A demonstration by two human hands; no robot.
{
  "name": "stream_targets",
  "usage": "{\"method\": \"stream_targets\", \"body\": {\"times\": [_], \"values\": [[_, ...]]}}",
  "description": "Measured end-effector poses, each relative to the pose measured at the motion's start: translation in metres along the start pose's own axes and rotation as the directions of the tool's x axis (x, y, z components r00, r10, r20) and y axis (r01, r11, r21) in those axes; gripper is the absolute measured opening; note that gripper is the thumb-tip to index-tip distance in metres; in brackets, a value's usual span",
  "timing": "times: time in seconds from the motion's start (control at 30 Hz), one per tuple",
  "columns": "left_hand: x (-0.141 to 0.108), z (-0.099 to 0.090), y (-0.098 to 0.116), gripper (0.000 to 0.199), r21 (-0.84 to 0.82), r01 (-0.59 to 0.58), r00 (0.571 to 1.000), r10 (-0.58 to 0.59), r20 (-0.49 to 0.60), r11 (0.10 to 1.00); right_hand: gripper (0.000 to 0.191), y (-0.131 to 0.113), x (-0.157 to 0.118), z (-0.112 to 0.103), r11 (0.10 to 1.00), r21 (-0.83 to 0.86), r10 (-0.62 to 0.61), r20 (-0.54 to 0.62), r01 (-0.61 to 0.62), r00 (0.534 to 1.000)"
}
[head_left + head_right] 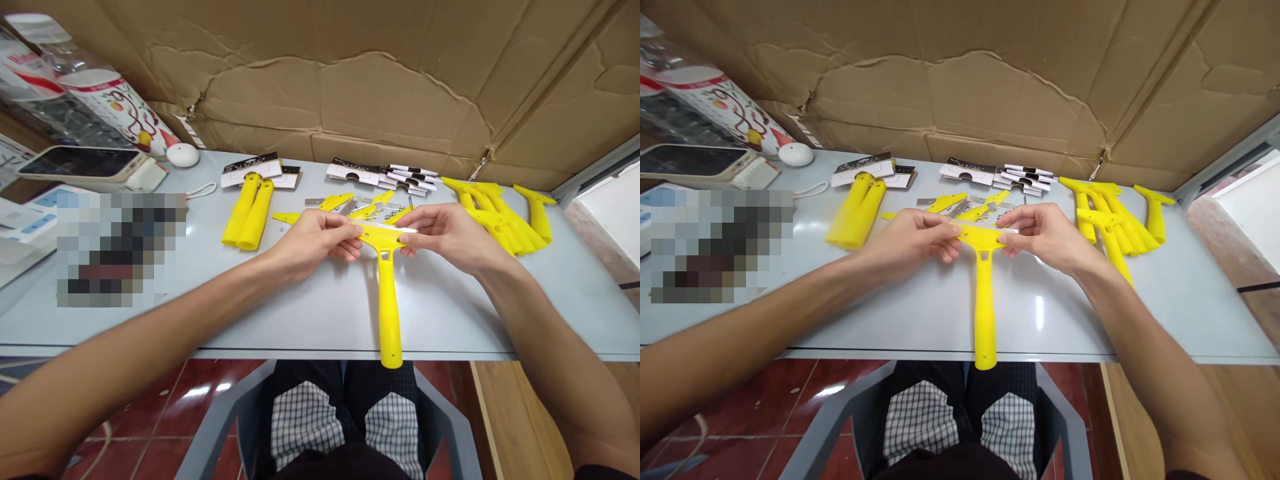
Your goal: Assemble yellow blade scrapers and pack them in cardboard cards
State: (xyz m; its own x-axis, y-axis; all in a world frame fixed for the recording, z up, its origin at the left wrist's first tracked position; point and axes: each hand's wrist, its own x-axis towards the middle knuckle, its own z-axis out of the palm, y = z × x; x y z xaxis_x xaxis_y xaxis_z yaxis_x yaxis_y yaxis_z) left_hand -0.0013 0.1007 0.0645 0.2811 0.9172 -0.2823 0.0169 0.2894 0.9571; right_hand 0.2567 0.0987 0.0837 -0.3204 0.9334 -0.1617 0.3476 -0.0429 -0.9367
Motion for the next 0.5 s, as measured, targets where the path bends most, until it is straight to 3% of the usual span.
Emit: {"method": "stream_targets", "body": {"times": [0.5], "values": [[0.0016, 0.0059, -0.0007, 0.021, -0.014, 0.037, 0.998, -0.037, -0.049, 0.999, 0.022, -0.0012, 0.0048, -0.0009, 1.000, 0.005, 0.013, 0.029, -0.013, 0.999]]}}
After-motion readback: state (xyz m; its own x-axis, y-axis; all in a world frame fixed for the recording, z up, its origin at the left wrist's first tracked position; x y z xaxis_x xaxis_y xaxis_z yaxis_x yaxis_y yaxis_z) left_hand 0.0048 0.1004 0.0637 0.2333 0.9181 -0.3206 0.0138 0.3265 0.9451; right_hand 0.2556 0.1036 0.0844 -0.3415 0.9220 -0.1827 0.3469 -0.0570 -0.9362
